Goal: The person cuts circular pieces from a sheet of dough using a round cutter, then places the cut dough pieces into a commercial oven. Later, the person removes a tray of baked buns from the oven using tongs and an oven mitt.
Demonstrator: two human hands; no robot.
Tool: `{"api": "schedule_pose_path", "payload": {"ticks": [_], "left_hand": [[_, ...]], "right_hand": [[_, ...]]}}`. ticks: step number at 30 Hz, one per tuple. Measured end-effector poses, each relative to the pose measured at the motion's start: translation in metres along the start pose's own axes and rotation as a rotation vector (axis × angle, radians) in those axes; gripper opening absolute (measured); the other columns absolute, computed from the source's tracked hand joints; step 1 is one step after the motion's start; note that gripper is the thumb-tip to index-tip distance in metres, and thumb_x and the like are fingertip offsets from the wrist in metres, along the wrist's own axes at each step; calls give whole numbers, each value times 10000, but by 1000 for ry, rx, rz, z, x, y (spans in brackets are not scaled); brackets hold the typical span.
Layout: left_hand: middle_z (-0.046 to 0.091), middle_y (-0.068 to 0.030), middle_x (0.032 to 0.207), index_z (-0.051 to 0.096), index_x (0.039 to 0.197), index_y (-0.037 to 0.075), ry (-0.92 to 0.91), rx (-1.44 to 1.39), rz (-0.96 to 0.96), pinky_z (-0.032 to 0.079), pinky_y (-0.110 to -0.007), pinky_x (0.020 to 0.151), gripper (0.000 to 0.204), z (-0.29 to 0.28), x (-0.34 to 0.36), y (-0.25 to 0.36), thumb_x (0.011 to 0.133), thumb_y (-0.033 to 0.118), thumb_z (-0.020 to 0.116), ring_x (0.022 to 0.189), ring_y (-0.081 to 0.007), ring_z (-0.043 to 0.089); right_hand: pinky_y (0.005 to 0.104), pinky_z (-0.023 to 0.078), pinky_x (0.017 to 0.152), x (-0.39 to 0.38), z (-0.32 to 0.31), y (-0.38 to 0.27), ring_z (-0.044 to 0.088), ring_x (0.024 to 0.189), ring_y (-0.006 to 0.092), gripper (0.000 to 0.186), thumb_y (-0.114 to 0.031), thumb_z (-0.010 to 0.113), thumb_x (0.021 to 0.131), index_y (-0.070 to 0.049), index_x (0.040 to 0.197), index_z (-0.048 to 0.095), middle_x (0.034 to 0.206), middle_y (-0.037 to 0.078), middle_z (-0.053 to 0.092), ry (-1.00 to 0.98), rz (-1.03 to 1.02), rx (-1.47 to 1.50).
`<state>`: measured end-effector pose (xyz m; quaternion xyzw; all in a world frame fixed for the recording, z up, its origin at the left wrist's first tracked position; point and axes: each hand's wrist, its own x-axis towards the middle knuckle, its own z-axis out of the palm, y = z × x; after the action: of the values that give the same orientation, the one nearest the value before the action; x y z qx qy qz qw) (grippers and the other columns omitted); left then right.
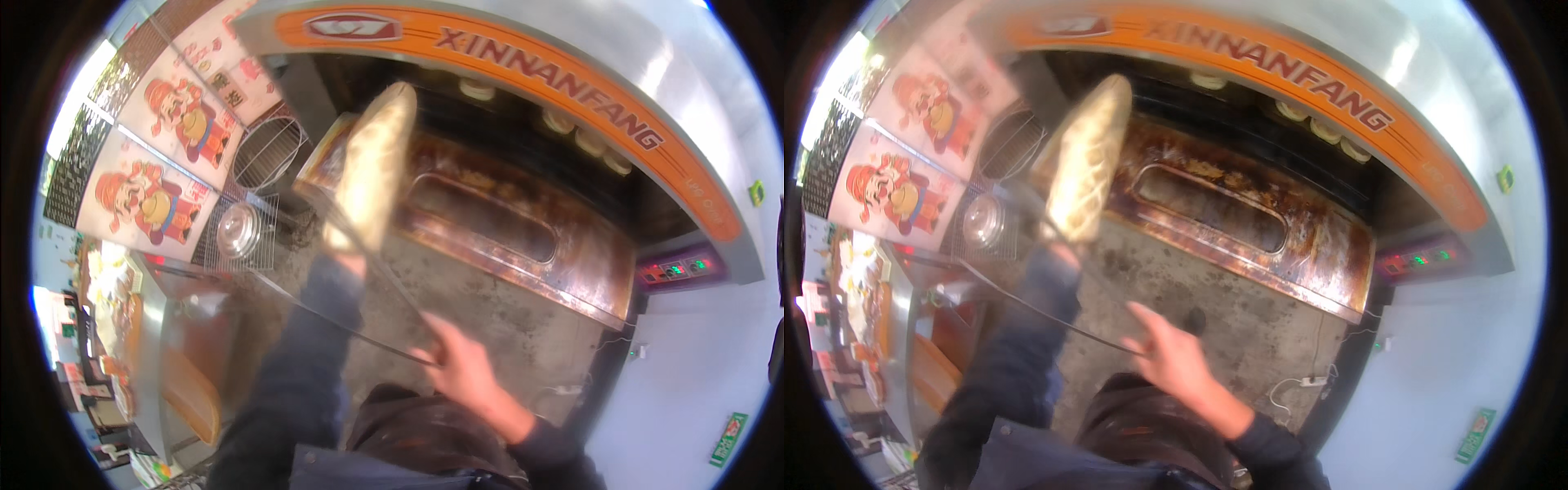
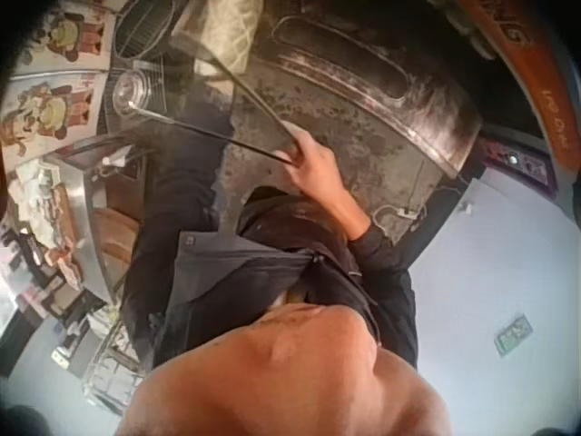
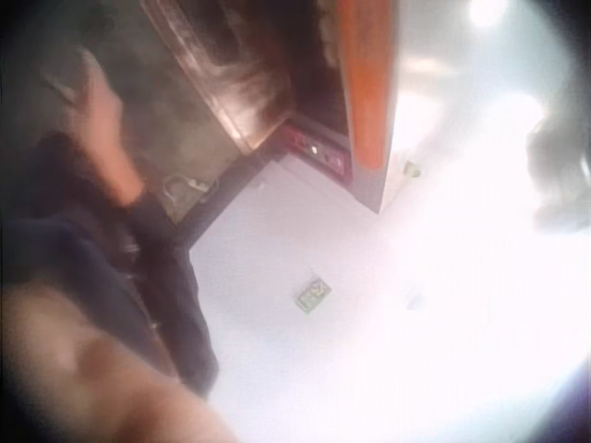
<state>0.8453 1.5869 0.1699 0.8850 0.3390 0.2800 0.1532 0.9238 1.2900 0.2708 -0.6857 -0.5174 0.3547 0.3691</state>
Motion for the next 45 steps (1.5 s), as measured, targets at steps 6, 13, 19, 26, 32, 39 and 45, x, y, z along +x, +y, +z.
{"api": "schedule_pose_path", "payload": {"ticks": [6,13,19,26,32,39,45], "left_hand": [[731,-134,1122,757,1049,35,-220,559,237,548,-416,981,242,19,187,-67,1000,166,559,1099,-265,676],[726,-131,1107,756,1046,39,-414,679,405,549,-418,980,235,49,261,-86,990,170,570,1093,-273,675],[723,-128,1094,755,1043,42,-420,663,614,549,-420,980,229,42,291,-76,983,174,579,1088,-281,675],[718,-124,1079,754,1040,45,-445,629,824,550,-422,980,222,-6,263,-64,973,179,590,1082,-289,674],[714,-121,1067,753,1037,48,-508,649,902,550,-424,979,217,-66,198,-71,966,183,599,1077,-297,674],[709,-118,1052,752,1034,52,-585,688,958,551,-426,979,212,-117,121,-44,956,188,610,1071,-305,673],[706,-106,1032,755,1021,62,-587,778,973,548,-415,959,194,-153,65,-4,942,181,623,1058,-298,674]], "right_hand": [[396,544,607,-98,-43,188,650,615,285,566,-196,941,776,-58,1247,658,725,99,654,352,275,-89],[320,472,586,-162,14,180,543,597,152,491,-68,918,745,-48,1149,641,718,37,597,658,699,-56],[322,471,591,-145,120,130,534,605,143,454,-77,903,765,-42,1132,638,718,33,588,846,764,13],[309,540,844,-110,203,35,634,887,128,508,-92,876,818,20,1252,635,967,58,705,968,784,339],[302,549,857,-117,239,20,658,920,127,487,-143,835,883,33,1291,635,1000,53,704,862,723,475],[285,466,515,-126,217,0,570,555,109,349,-310,670,1057,-7,1228,643,690,16,608,690,736,716],[290,440,492,-149,190,11,552,522,122,426,-438,593,1089,-31,1204,653,664,33,611,649,683,713]]}}
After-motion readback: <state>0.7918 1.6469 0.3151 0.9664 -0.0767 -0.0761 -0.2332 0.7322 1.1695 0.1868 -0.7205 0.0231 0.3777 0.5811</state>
